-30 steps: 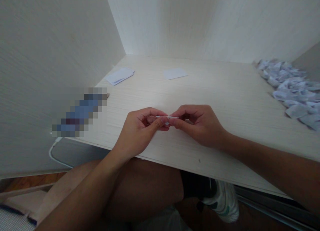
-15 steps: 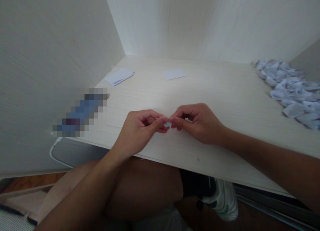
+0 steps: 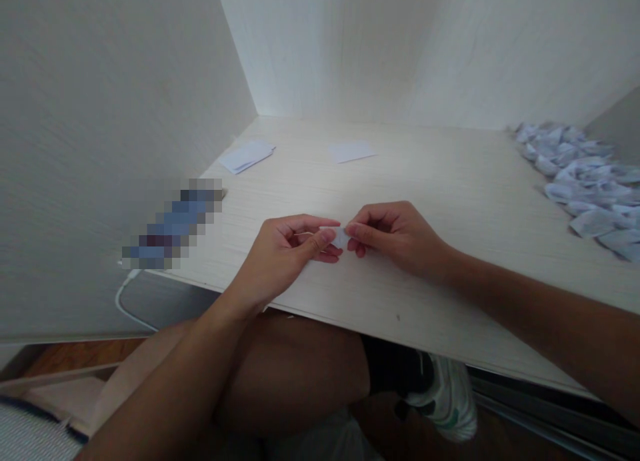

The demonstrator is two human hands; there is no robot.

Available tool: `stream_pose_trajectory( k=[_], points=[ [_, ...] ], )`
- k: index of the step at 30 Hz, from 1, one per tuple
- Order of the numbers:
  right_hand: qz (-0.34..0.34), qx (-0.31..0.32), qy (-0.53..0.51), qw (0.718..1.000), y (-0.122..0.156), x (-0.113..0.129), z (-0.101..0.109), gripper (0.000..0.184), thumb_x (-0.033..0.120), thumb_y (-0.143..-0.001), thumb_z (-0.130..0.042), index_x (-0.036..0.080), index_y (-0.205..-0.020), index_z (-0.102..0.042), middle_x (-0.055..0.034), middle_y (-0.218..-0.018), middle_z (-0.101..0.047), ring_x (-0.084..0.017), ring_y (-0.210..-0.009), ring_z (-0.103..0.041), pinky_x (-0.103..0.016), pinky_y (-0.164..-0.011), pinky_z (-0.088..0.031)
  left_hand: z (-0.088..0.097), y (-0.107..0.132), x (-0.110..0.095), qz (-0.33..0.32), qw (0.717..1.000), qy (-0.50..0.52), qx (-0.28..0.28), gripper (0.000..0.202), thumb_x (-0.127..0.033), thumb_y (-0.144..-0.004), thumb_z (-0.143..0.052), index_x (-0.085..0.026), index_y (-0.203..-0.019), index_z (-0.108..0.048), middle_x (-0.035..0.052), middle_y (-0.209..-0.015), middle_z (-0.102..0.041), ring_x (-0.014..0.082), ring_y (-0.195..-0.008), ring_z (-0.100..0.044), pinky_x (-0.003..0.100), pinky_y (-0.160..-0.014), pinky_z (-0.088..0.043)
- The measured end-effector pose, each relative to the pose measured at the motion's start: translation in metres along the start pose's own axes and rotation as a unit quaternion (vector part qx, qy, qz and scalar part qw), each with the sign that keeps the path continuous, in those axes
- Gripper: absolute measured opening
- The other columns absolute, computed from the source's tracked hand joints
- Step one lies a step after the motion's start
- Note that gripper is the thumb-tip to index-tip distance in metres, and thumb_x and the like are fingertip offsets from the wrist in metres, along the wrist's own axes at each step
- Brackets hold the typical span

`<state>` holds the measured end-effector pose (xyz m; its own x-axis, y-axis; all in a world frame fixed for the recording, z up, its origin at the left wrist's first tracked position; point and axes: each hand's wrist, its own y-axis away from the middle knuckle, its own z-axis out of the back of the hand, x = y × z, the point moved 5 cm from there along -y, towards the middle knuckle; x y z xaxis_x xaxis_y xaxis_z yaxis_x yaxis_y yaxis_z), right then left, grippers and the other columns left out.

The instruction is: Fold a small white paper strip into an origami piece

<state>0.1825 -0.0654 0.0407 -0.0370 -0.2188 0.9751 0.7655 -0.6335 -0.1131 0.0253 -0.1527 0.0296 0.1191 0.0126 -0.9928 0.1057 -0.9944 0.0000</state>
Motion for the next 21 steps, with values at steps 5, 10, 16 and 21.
stream_pose_trajectory(
  k=[5, 10, 16, 21],
  points=[
    [-0.045, 0.016, -0.12, 0.992, -0.002, -0.009, 0.002, 0.034, 0.045, -0.081, -0.091, 0.017, -0.072, -0.073, 0.0001, -0.067, -0.071, -0.01, -0.059, -0.06, -0.023, -0.057, -0.046, 0.001, 0.0, 0.001, -0.004, 0.999, 0.036, 0.025, 0.023, -0.026, -0.087, -0.089, -0.02, -0.108, -0.085, 0.0029, -0.081, -0.082, 0.0164, -0.078, -0.082, 0.026, -0.077, -0.069],
    [-0.064, 0.039, -0.187, 0.979, -0.003, -0.011, -0.001, 0.029, 0.039, -0.079, -0.094, 0.017, -0.074, -0.075, 0.0005, -0.069, -0.072, -0.009, -0.061, -0.061, -0.023, -0.059, -0.045, -0.001, 0.0, 0.0, -0.005, 0.998, 0.058, 0.011, 0.023, -0.03, -0.084, -0.091, -0.018, -0.103, -0.085, 0.005, -0.084, -0.083, 0.018, -0.077, -0.081, 0.029, -0.078, -0.069],
    [-0.043, 0.046, -0.217, 0.974, -0.004, -0.012, -0.001, 0.025, 0.034, -0.08, -0.095, 0.02, -0.096, -0.083, -0.0009, -0.084, -0.077, -0.011, -0.075, -0.066, -0.026, -0.072, -0.049, -0.002, -0.001, -0.003, -0.017, 0.995, 0.1, -0.022, 0.022, -0.032, -0.082, -0.093, -0.017, -0.096, -0.085, 0.008, -0.092, -0.085, 0.0171, -0.079, -0.08, 0.029, -0.078, -0.069],
    [-0.039, 0.02, -0.202, 0.978, -0.004, -0.016, 0.0, 0.024, 0.036, -0.08, -0.096, 0.022, -0.096, -0.084, 0.0, -0.086, -0.078, -0.01, -0.076, -0.066, -0.026, -0.073, -0.049, -0.005, -0.001, -0.003, -0.02, 0.992, 0.122, -0.028, 0.023, -0.032, -0.08, -0.095, -0.016, -0.093, -0.084, 0.0071, -0.088, -0.084, 0.0155, -0.078, -0.079, 0.026, -0.075, -0.068]
  ],
)
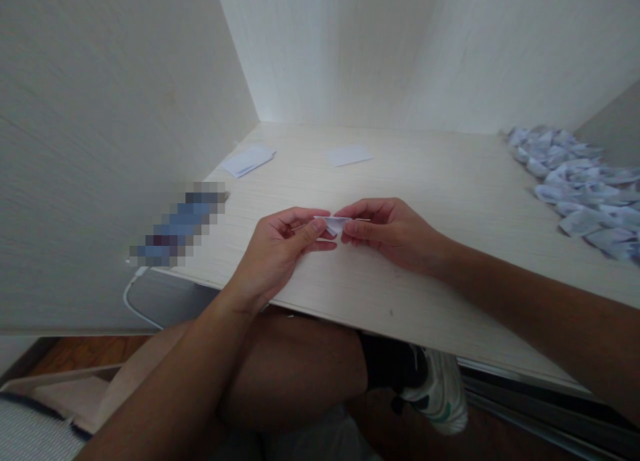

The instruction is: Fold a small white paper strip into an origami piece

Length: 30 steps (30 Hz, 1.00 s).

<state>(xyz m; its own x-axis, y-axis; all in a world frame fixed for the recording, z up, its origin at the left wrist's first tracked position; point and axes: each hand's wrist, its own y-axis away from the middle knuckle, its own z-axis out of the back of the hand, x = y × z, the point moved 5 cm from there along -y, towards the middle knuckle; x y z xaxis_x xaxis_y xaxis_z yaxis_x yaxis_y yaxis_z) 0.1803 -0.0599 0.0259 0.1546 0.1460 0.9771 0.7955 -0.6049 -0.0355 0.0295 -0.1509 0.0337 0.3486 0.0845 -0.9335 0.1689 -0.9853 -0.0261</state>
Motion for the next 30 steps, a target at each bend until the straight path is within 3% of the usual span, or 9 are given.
stream_pose_trajectory(
  k=[8, 14, 20, 30],
  points=[
    [0.017, -0.054, -0.02, 0.998, 0.002, 0.001, -0.006, 0.029, 0.038, -0.073, -0.098, 0.021, -0.09, -0.082, 0.0009, -0.08, -0.075, -0.011, -0.074, -0.063, -0.027, -0.071, -0.049, -0.004, -0.001, -0.001, -0.037, 0.998, 0.02, -0.054, 0.032, -0.035, -0.073, -0.099, -0.016, -0.088, -0.079, 0.0049, -0.086, -0.083, 0.015, -0.08, -0.078, 0.028, -0.078, -0.067],
    [0.004, -0.092, -0.057, 0.994, 0.005, 0.001, -0.008, 0.029, 0.038, -0.071, -0.1, 0.022, -0.087, -0.081, 0.0013, -0.082, -0.074, -0.01, -0.075, -0.062, -0.026, -0.072, -0.048, -0.005, -0.002, 0.001, -0.026, 0.996, 0.041, -0.074, 0.032, -0.032, -0.069, -0.101, -0.017, -0.089, -0.08, 0.0027, -0.083, -0.082, 0.0137, -0.076, -0.077, 0.026, -0.074, -0.066],
    [-0.015, -0.089, -0.129, 0.988, 0.008, -0.002, -0.012, 0.032, 0.031, -0.068, -0.103, 0.022, -0.089, -0.08, 0.0017, -0.09, -0.074, -0.009, -0.078, -0.064, -0.025, -0.075, -0.051, -0.008, 0.0, 0.002, -0.014, 0.995, 0.052, -0.08, 0.032, -0.033, -0.07, -0.1, -0.017, -0.089, -0.08, 0.0021, -0.084, -0.081, 0.0136, -0.075, -0.076, 0.024, -0.067, -0.066],
    [-0.059, -0.105, -0.169, 0.978, 0.011, -0.004, -0.018, 0.031, 0.035, -0.072, -0.101, 0.022, -0.089, -0.079, 0.0014, -0.093, -0.072, -0.01, -0.079, -0.063, -0.026, -0.075, -0.055, -0.014, 0.001, 0.002, -0.014, 0.995, 0.071, -0.062, 0.021, -0.029, -0.077, -0.094, -0.018, -0.089, -0.08, 0.0016, -0.085, -0.081, 0.0132, -0.07, -0.077, 0.02, -0.057, -0.065]
  ],
)
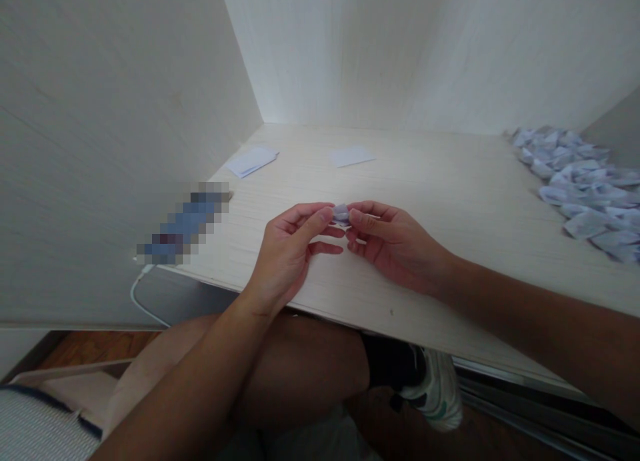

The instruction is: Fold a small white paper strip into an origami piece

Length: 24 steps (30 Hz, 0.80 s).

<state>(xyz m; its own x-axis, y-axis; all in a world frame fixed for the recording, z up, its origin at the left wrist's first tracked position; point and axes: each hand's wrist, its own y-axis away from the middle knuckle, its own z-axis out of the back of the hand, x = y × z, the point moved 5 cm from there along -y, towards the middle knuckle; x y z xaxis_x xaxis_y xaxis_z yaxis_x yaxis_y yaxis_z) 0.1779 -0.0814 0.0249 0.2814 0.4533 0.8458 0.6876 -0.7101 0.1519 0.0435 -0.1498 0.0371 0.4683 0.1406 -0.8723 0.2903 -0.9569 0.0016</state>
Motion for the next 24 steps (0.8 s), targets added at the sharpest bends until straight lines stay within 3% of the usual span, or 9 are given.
stream_pose_trajectory(
  k=[11, 20, 24],
  points=[
    [0.025, 0.013, -0.031, 0.999, -0.0008, 0.0034, 0.0002, 0.026, 0.031, -0.072, -0.101, 0.02, -0.086, -0.081, 0.0032, -0.086, -0.071, -0.006, -0.07, -0.059, -0.02, -0.068, -0.051, 0.003, -0.0014, -0.0049, 0.014, 1.0, 0.011, -0.015, 0.03, -0.028, -0.065, -0.101, -0.017, -0.087, -0.084, 0.0024, -0.082, -0.081, 0.013, -0.067, -0.075, 0.017, -0.048, -0.062],
    [0.051, 0.02, -0.014, 0.998, -0.0038, 0.0043, 0.0006, 0.022, 0.034, -0.076, -0.099, 0.022, -0.084, -0.083, 0.002, -0.085, -0.075, -0.005, -0.065, -0.057, -0.018, -0.064, -0.047, 0.0035, -0.0027, -0.0045, 0.032, 0.999, -0.008, -0.005, 0.02, -0.023, -0.071, -0.094, -0.017, -0.088, -0.084, 0.0039, -0.084, -0.081, 0.0147, -0.069, -0.075, 0.017, -0.045, -0.059],
    [0.05, 0.02, -0.01, 0.998, -0.0036, 0.0047, 0.0015, 0.02, 0.032, -0.077, -0.098, 0.022, -0.086, -0.083, 0.0032, -0.084, -0.074, -0.005, -0.071, -0.062, -0.018, -0.068, -0.048, 0.0041, -0.0033, -0.0031, 0.05, 0.999, 0.001, -0.004, 0.015, -0.015, -0.073, -0.09, -0.016, -0.087, -0.084, 0.0042, -0.08, -0.081, 0.0156, -0.071, -0.077, 0.015, -0.043, -0.056]
  ],
)
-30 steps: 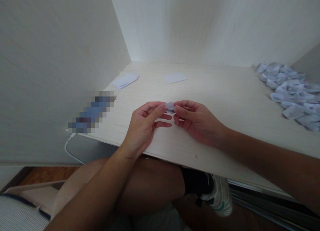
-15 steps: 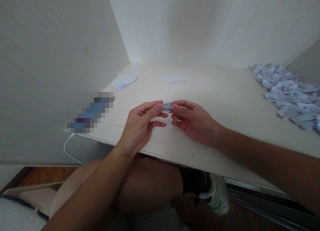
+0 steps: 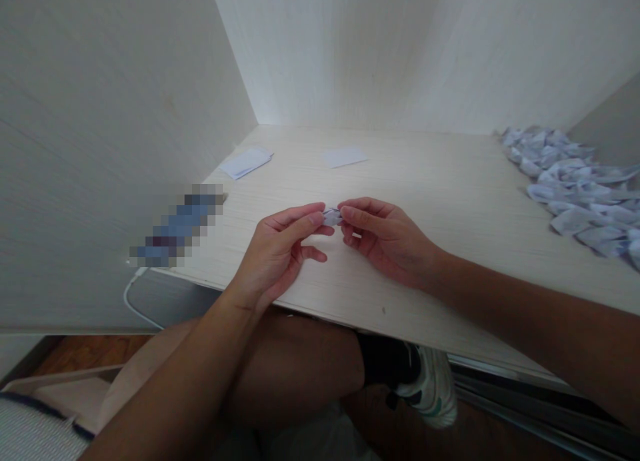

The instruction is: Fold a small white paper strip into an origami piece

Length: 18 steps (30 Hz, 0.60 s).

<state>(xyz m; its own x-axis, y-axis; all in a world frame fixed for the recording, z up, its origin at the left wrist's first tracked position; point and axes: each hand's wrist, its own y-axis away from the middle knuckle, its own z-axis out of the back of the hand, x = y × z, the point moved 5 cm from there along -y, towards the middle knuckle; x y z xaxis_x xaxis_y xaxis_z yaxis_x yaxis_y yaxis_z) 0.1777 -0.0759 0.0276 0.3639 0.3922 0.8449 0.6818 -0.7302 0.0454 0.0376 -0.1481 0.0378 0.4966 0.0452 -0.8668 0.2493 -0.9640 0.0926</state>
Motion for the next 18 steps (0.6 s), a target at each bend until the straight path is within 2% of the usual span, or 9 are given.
stream_pose_trajectory(
  k=[5, 11, 18],
  points=[
    [0.0, 0.015, -0.004, 1.0, 0.002, 0.001, -0.002, 0.017, 0.03, -0.079, -0.097, 0.024, -0.089, -0.084, 0.0008, -0.093, -0.08, -0.01, -0.09, -0.073, -0.022, -0.079, -0.053, 0.001, -0.001, -0.003, -0.003, 1.0, 0.01, 0.019, 0.015, -0.011, -0.072, -0.093, -0.014, -0.085, -0.085, 0.0077, -0.086, -0.084, 0.0182, -0.076, -0.081, 0.02, -0.06, -0.067],
    [-0.016, 0.031, 0.002, 0.999, 0.002, 0.0, -0.004, 0.019, 0.032, -0.077, -0.098, 0.026, -0.089, -0.085, 0.0011, -0.094, -0.081, -0.012, -0.089, -0.073, -0.026, -0.085, -0.057, 0.004, -0.002, -0.007, 0.006, 0.998, 0.017, 0.055, 0.016, -0.01, -0.072, -0.094, -0.012, -0.086, -0.087, 0.0099, -0.085, -0.085, 0.0183, -0.08, -0.083, 0.021, -0.073, -0.07],
    [-0.028, 0.055, -0.004, 0.998, 0.001, -0.001, -0.005, 0.018, 0.026, -0.076, -0.098, 0.023, -0.089, -0.086, 0.0006, -0.092, -0.081, -0.009, -0.088, -0.072, -0.021, -0.085, -0.056, 0.007, -0.002, -0.011, 0.026, 0.997, -0.006, 0.07, 0.018, -0.01, -0.07, -0.096, -0.014, -0.085, -0.087, 0.0091, -0.084, -0.085, 0.0165, -0.075, -0.081, 0.021, -0.072, -0.069]
  ],
)
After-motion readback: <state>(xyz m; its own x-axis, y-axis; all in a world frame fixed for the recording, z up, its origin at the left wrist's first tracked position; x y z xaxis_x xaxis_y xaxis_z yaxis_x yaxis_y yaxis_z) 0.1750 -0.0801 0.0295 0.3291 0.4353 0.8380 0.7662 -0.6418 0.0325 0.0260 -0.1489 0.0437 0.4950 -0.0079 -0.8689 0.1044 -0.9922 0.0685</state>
